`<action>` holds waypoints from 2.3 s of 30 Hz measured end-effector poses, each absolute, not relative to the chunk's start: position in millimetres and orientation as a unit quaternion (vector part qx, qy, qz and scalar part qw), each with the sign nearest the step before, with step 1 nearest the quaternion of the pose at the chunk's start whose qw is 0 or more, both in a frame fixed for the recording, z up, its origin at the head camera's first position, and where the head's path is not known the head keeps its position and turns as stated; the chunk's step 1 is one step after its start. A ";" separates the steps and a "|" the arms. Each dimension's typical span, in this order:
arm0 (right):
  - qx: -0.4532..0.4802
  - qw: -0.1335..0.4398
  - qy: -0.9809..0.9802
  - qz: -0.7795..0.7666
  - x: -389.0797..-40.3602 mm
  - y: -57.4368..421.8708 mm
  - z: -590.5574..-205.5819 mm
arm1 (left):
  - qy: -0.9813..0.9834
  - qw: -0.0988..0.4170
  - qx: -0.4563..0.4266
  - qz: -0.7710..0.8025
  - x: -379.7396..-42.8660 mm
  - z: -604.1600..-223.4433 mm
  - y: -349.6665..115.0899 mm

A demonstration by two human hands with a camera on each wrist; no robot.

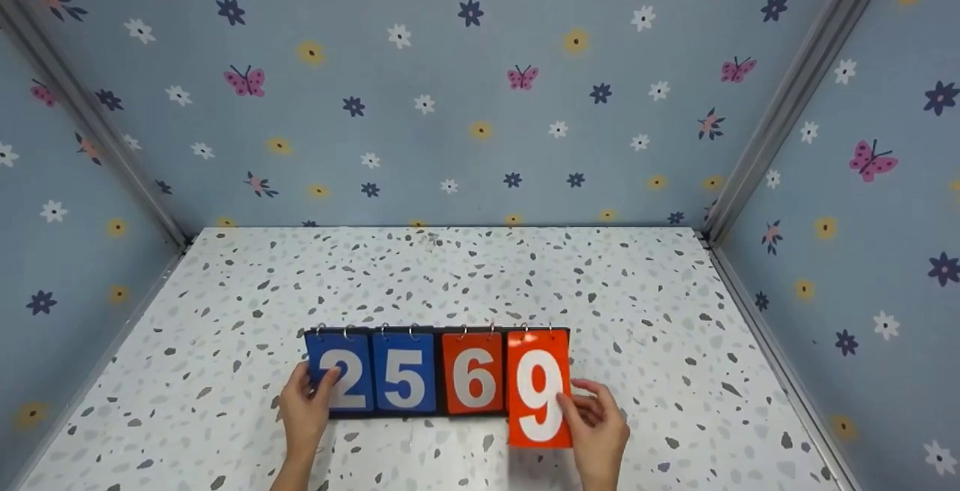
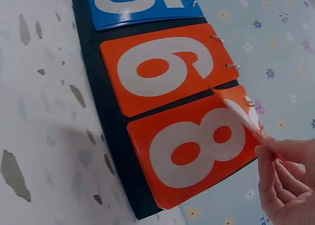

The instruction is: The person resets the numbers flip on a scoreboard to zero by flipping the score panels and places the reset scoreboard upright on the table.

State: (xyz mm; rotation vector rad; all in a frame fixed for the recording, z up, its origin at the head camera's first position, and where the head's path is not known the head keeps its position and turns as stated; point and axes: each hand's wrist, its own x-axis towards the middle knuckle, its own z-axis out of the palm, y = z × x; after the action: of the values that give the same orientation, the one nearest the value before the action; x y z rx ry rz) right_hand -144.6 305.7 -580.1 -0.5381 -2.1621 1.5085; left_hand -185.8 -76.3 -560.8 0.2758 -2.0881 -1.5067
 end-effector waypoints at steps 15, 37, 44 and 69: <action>-0.151 0.110 -0.672 0.717 -117.2 284.1 -455.7 | -0.777 0.281 0.101 -0.554 -184.7 -561.3 -75.3; 0.048 0.325 -0.759 0.563 -195.8 285.6 -407.5 | -0.778 0.280 0.095 -0.555 -186.2 -563.2 -77.0; 0.025 0.299 -0.779 0.550 -233.5 293.7 -415.0 | -0.778 0.285 0.092 -0.551 -185.7 -562.2 -77.1; -0.071 0.076 -0.874 0.474 -285.2 310.8 -469.3 | -0.780 0.258 0.104 -0.560 -185.5 -560.1 -75.6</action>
State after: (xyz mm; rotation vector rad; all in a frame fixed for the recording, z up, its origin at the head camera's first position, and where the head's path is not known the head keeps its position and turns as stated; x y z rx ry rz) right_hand -285.2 310.8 -469.3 -0.2144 -2.6220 1.4210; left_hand -185.5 -75.6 -560.1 0.2825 -2.1152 -1.5190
